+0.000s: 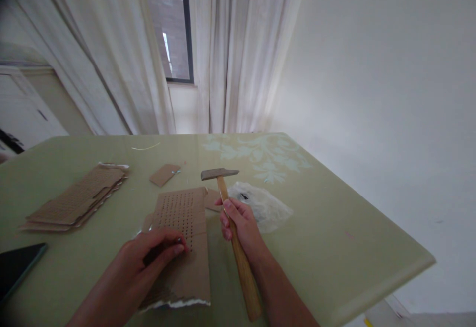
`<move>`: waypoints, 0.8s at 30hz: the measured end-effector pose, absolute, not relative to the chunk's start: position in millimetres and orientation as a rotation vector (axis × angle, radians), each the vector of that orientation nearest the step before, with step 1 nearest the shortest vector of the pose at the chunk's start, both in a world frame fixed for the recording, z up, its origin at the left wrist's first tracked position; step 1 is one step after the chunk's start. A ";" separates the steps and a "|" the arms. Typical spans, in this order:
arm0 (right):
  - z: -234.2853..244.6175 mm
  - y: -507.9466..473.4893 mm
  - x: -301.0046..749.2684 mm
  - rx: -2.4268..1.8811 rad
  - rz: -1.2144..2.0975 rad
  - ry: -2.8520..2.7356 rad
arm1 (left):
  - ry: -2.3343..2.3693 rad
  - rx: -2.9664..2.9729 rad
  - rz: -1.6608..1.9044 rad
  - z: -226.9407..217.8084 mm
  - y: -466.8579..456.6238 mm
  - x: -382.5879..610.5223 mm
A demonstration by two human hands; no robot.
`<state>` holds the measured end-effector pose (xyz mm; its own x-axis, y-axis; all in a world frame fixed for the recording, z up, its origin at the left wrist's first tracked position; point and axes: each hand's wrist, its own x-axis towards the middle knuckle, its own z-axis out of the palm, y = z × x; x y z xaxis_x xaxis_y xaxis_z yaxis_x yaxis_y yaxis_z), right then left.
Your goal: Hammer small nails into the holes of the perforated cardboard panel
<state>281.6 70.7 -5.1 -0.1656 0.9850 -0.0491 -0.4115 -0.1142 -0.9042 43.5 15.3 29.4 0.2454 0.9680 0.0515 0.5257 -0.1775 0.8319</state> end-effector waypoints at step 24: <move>-3.1 68.5 283.1 -0.880 1.495 -1.047 | 1.407 1.914 0.879 25.5 14.7 44.0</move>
